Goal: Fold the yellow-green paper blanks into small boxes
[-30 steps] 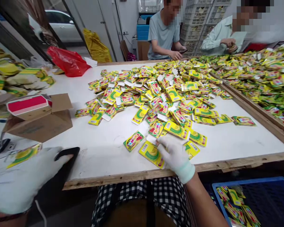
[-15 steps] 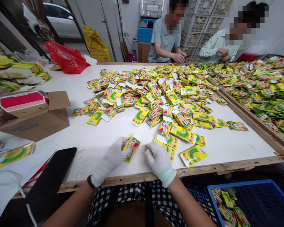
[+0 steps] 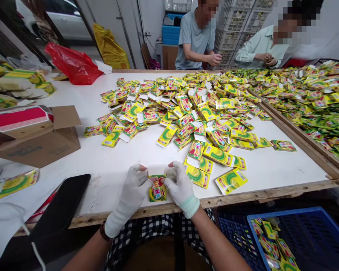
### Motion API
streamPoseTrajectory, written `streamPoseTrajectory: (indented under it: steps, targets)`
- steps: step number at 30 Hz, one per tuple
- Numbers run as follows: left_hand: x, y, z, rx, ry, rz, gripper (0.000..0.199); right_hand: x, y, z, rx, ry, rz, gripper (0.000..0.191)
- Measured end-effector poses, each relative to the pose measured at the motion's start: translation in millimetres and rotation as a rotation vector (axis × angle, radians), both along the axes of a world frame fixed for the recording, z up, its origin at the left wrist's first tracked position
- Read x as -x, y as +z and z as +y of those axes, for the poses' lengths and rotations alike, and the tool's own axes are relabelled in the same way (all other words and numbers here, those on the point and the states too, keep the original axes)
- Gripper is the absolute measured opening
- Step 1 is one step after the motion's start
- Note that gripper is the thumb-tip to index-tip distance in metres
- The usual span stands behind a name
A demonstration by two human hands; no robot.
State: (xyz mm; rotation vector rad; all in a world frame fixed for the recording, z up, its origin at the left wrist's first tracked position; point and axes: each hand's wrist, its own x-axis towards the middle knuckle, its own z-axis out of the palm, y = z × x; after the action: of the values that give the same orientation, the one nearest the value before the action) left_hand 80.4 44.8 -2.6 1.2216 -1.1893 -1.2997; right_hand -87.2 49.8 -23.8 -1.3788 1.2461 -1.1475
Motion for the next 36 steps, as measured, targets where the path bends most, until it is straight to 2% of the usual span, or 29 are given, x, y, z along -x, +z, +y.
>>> streamPoseTrajectory:
  steps: [3,7,10,12,14,15,16,19,21,25,29,32,34,36]
  targets:
    - [-2,0.2,2,-0.017,-0.051,-0.012,0.029,2,2.8,3,0.010,0.029,0.049,0.029]
    - [-9,4.8,4,0.002,-0.164,-0.152,0.010,7,18.1,0,0.021,0.120,0.173,0.016]
    - [-11,9.0,6,-0.018,-0.143,-0.152,0.012,9,23.3,-4,0.052,0.189,0.200,0.013]
    - [-11,10.3,6,-0.060,-0.090,-0.048,0.022,9,21.0,-7,0.029,0.216,0.103,0.017]
    - [-10,10.5,6,-0.097,-0.077,0.053,0.044,10,17.6,-7,-0.019,0.231,-0.037,0.036]
    - [-10,10.4,6,-0.096,-0.093,0.066,0.047,10,16.9,-7,-0.032,0.232,-0.069,0.042]
    - [-10,10.6,7,-0.077,-0.114,0.042,0.043,10,17.4,-6,-0.029,0.229,-0.053,0.042]
    - [-10,14.2,10,0.054,-0.174,-0.114,0.018,11,25.6,-3,0.050,0.182,0.120,0.017]
    - [-10,19.5,11,0.111,-0.202,-0.174,0.019,10,33.5,-3,0.097,0.164,0.162,0.019]
    - [-9,29.6,9,0.064,-0.205,-0.204,0.020,8,43.2,-6,0.103,0.177,0.209,0.016]
    - [-13,29.4,7,0.069,-0.204,-0.230,0.016,12,44.5,-10,0.093,0.213,0.240,0.008]
    - [-21,20.8,14,0.174,-0.236,-0.299,0.017,25,43.6,-8,0.220,0.336,0.218,0.013]
    - [-26,11.5,22,0.329,-0.259,-0.350,0.018,35,41.0,-2,0.348,0.437,0.193,0.019]
    - [-29,2.4,29,0.509,-0.272,-0.403,0.029,40,35.9,6,0.439,0.487,0.189,0.024]
